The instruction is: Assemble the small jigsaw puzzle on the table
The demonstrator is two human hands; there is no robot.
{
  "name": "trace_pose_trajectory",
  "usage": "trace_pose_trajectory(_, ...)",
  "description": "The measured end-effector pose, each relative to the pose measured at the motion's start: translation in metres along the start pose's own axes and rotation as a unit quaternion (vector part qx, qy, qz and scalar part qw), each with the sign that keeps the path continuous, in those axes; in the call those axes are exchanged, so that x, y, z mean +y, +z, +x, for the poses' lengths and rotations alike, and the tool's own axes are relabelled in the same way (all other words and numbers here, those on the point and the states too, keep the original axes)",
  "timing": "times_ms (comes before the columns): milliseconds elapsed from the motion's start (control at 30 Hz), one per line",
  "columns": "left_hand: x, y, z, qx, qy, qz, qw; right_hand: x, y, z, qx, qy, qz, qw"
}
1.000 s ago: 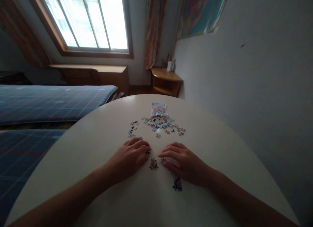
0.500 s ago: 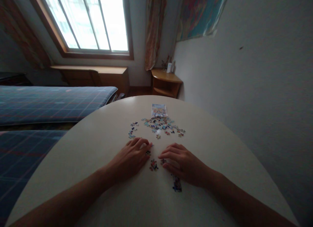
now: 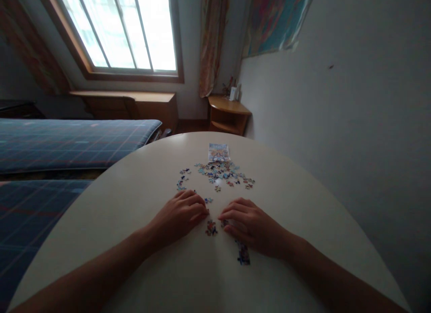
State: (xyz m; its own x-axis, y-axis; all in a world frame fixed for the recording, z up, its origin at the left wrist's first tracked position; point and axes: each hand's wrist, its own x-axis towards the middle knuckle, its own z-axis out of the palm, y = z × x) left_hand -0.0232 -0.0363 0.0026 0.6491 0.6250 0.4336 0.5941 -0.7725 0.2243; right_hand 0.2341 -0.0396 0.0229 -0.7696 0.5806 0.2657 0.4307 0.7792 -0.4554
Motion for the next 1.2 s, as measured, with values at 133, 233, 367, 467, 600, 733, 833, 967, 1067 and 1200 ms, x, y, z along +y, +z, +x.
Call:
trace_pose_trajectory(133,-0.002,0.002,0.000,-0.001,-0.002,-0.018,1.000,0.001,0.000,0.000,0.000,0.003,-0.001,1.000)
trace_pose_trajectory(233,-0.002,0.000,-0.001,-0.014,-0.010,-0.034,0.999,0.003,-0.001,-0.001,0.005,0.003,-0.006,1.000)
trace_pose_trajectory(367,0.000,-0.003,0.000,-0.029,-0.017,-0.042,0.999,0.007,0.000,-0.002,0.006,0.007,-0.006,1.000)
trace_pose_trajectory(467,0.001,-0.005,0.000,-0.031,-0.018,-0.043,0.998,0.008,-0.001,-0.001,0.003,0.011,-0.004,1.000)
trace_pose_trajectory(600,-0.002,-0.012,0.000,-0.045,-0.022,-0.043,0.998,0.004,-0.003,-0.001,-0.019,0.005,-0.003,1.000)
trace_pose_trajectory(733,-0.009,-0.018,-0.001,-0.053,-0.009,-0.045,0.998,-0.003,-0.004,-0.003,-0.066,-0.041,-0.007,0.997)
trace_pose_trajectory(833,-0.010,-0.019,-0.001,-0.082,0.021,-0.046,0.995,-0.007,-0.003,-0.004,-0.097,-0.061,-0.011,0.993)
trace_pose_trajectory(967,-0.008,-0.021,-0.001,-0.105,0.029,-0.048,0.993,-0.007,-0.004,-0.004,-0.112,-0.053,-0.012,0.992)
trace_pose_trajectory(1067,-0.008,-0.023,0.000,-0.112,0.037,-0.051,0.992,-0.005,-0.006,-0.005,-0.108,-0.050,-0.004,0.993)
trace_pose_trajectory(1200,-0.008,-0.025,0.000,-0.112,0.047,-0.052,0.991,-0.004,-0.007,-0.005,-0.104,-0.051,0.001,0.993)
